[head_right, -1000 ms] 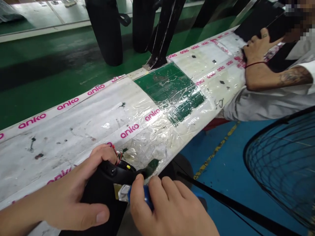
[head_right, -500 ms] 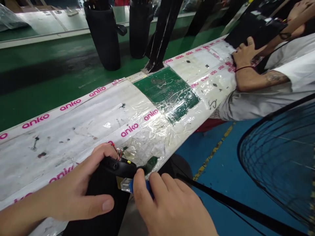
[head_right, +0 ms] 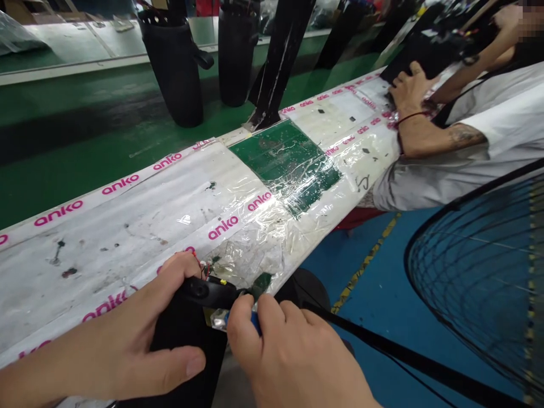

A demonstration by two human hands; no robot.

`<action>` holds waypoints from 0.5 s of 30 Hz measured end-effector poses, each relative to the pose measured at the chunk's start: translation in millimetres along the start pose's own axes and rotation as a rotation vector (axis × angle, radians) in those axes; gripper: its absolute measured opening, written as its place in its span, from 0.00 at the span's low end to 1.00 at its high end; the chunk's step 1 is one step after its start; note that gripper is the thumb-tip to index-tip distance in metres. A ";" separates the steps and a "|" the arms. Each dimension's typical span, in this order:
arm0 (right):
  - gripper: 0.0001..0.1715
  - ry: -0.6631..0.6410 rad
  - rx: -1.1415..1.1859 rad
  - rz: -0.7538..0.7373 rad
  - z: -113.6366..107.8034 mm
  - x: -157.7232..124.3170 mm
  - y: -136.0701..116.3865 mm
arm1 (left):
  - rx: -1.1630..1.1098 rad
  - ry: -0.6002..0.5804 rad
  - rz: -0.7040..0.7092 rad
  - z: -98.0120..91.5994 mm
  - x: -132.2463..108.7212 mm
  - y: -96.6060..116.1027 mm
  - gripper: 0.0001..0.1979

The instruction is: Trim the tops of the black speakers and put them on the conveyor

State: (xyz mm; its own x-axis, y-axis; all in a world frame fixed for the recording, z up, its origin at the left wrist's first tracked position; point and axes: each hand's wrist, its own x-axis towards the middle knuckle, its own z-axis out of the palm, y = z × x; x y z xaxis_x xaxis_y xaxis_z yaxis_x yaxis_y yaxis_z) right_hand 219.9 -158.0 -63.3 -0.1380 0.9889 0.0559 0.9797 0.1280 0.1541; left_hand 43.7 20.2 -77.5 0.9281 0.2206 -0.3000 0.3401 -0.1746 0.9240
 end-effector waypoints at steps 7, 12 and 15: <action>0.29 -0.336 0.172 0.042 -22.4 26.9 7.7 | -0.005 0.070 -0.092 7.4 -2.1 8.5 0.17; 0.18 -0.623 0.268 -0.027 -48.0 46.8 23.9 | 0.059 0.151 -0.046 13.7 -2.9 8.2 0.16; 0.18 -0.518 0.241 -0.017 -45.1 34.0 23.0 | 0.111 0.216 0.013 17.5 -2.3 4.8 0.17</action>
State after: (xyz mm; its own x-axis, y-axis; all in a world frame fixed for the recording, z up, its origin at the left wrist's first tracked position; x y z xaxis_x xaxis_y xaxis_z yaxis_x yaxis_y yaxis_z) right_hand 231.1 -124.9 -13.3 -0.1249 0.8866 -0.4453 0.9917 0.0982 -0.0825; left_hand 46.0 2.0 -76.5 0.8827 0.4154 -0.2198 0.3541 -0.2806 0.8921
